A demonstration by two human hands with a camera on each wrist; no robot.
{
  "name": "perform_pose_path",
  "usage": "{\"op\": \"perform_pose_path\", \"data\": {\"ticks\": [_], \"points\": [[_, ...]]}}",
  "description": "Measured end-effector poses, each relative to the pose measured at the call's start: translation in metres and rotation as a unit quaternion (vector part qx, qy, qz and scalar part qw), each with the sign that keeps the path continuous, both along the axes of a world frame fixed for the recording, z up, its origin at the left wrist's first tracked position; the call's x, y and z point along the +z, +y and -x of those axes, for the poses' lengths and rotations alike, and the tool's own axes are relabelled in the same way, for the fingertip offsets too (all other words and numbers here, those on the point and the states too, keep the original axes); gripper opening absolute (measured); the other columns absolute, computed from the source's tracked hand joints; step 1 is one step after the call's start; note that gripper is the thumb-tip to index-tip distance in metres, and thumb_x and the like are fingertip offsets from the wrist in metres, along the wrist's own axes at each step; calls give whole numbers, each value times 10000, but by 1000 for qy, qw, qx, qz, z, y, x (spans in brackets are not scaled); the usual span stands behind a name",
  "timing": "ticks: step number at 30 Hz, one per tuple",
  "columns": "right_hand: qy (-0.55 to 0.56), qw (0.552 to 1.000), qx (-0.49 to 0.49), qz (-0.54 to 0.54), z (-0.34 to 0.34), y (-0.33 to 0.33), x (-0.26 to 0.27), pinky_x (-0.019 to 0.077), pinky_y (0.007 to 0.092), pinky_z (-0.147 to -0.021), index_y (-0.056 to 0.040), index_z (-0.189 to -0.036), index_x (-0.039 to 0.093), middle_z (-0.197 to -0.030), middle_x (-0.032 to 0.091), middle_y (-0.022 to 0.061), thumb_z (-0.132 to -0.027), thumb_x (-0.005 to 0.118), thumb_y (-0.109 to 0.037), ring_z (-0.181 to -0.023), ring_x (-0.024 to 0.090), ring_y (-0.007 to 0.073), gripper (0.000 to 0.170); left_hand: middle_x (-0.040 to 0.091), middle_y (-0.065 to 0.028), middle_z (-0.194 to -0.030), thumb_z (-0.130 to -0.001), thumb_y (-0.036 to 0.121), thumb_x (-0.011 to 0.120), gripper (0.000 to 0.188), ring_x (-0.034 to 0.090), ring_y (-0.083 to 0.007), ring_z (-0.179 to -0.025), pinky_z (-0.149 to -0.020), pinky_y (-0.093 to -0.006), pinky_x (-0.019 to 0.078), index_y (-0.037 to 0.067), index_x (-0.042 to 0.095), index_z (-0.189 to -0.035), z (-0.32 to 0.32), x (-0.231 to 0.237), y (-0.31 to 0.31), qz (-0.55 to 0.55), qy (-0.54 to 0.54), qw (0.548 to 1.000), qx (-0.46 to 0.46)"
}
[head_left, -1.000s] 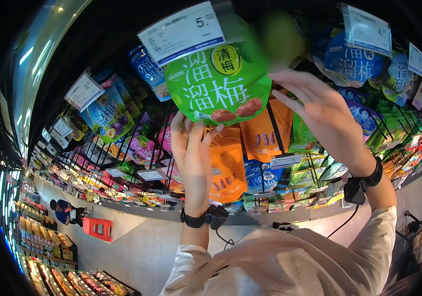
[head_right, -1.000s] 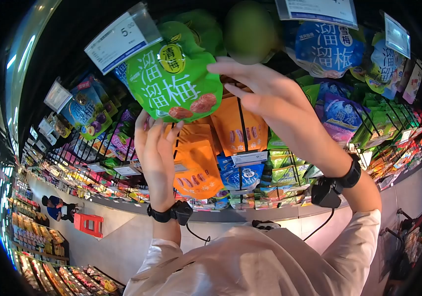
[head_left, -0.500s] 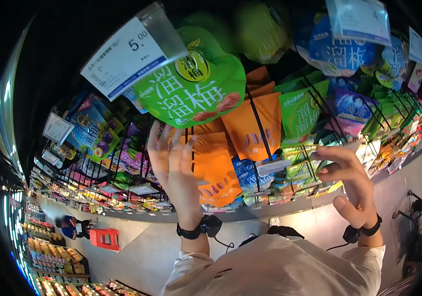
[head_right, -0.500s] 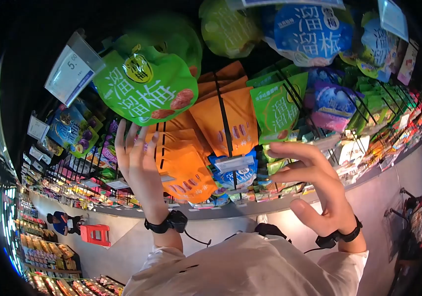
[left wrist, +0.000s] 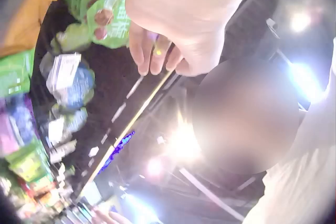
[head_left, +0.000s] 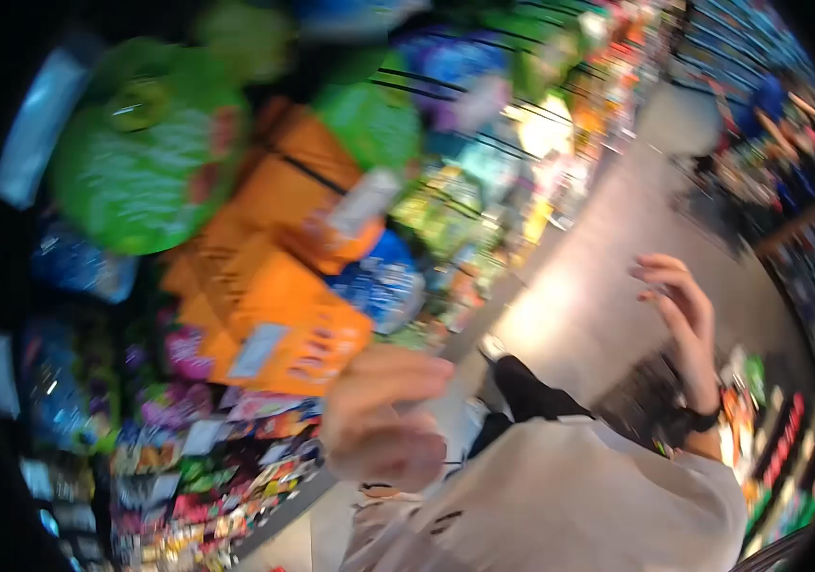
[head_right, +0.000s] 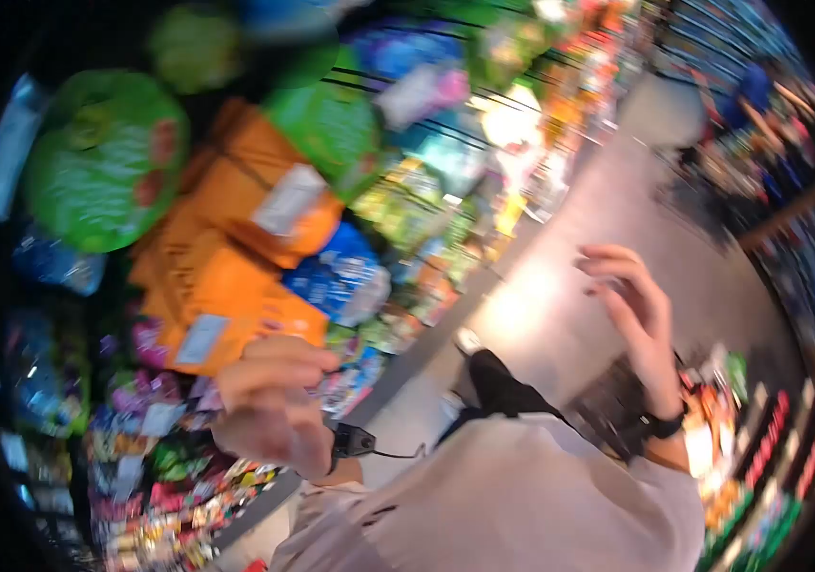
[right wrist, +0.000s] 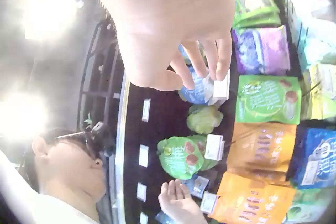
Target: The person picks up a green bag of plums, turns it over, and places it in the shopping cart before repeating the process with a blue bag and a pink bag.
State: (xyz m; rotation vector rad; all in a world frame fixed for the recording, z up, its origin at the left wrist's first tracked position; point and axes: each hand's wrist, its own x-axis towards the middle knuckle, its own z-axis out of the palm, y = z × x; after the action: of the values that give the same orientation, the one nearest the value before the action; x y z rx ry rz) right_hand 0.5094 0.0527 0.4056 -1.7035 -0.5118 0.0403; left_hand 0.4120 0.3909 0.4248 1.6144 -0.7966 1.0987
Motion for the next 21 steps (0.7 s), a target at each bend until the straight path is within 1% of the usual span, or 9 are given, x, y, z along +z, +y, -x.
{"op": "perform_pose_path", "data": {"ticks": [4, 7, 9, 10, 12, 15, 17, 19, 21], "points": [[39, 995, -79, 35, 56, -46, -17, 482, 350, -997, -21, -1205, 636, -1365, 550, 107, -999, 534, -46, -1244, 551, 205, 231, 613, -189, -1030, -799, 101, 752, 577, 645, -343, -761, -550, -397, 534, 212, 525, -1317, 13, 1, -72, -63, 26, 977, -201], [57, 986, -154, 16, 92, -95, -41, 490, 342, -990, -25, -1203, 628, -1351, 553, 93, -1011, 541, -74, -1221, 557, 179, 217, 678, -170, -1014, -655, 24, 796, 460, 682, -299, -764, -571, -356, 574, 22, 641, -1088, 22, 20, -110, -65, 94, 938, -328], [43, 976, -214, 7, 111, -126, -58, 508, 335, -971, -7, -1186, 626, -1317, 576, 92, -1025, 532, -81, -1187, 583, 170, 201, 646, -163, -1053, -702, 68, 782, 496, 673, -303, -777, -561, -359, 561, 76, 597, -1162, 32, 15, -131, -109, 73, 922, -364], [52, 967, -250, -4, 118, -142, -68, 517, 330, -952, -3, -1188, 628, -1288, 596, 90, -1022, 530, -81, -1162, 603, 168, 208, 593, -162, -1097, -798, 138, 754, 571, 652, -321, -790, -543, -377, 533, 195, 515, -1313, 31, 10, -135, -147, 17, 922, -357], [74, 945, -318, -28, 131, -180, -90, 520, 321, -937, -3, -1198, 631, -1249, 625, 82, -1023, 525, -94, -1131, 627, 167, 224, 505, -144, -1138, -917, 223, 709, 627, 629, -336, -819, -521, -387, 486, 315, 428, -1470, 30, -13, -165, -87, -47, 938, -332], [104, 902, -412, -79, 151, -237, -128, 509, 310, -934, -18, -1219, 636, -1217, 651, 71, -1021, 524, -127, -1127, 641, 178, 253, 484, -125, -1082, -913, 259, 718, 611, 633, -326, -794, -512, -376, 460, 240, 443, -1459, 31, -5, -210, -122, -39, 943, -307], [132, 856, -473, -163, 163, -280, -149, 508, 302, -927, -16, -1211, 634, -1214, 651, 81, -1013, 527, -129, -1133, 640, 177, 251, 595, -207, -1117, -803, 11, 672, 769, 633, -350, -786, -569, -427, 549, 421, 446, -1413, 30, 14, -247, -114, 19, 906, -407], [139, 806, -536, -210, 176, -323, -162, 514, 300, -903, -13, -1195, 633, -1152, 664, 75, -1003, 527, -122, -1073, 656, 172, 244, 610, -201, -1079, -787, -13, 653, 746, 632, -333, -765, -557, -418, 542, 431, 486, -1363, 25, 7, -301, -41, -38, 890, -452], [131, 763, -596, -213, 188, -375, -197, 532, 263, -827, -7, -1156, 637, -1101, 687, 104, -1004, 501, -83, -928, 654, 133, 218, 617, -196, -1057, -748, -24, 660, 751, 629, -332, -750, -548, -417, 537, 445, 522, -1318, 40, 24, -346, -40, 11, 906, -422]]}}
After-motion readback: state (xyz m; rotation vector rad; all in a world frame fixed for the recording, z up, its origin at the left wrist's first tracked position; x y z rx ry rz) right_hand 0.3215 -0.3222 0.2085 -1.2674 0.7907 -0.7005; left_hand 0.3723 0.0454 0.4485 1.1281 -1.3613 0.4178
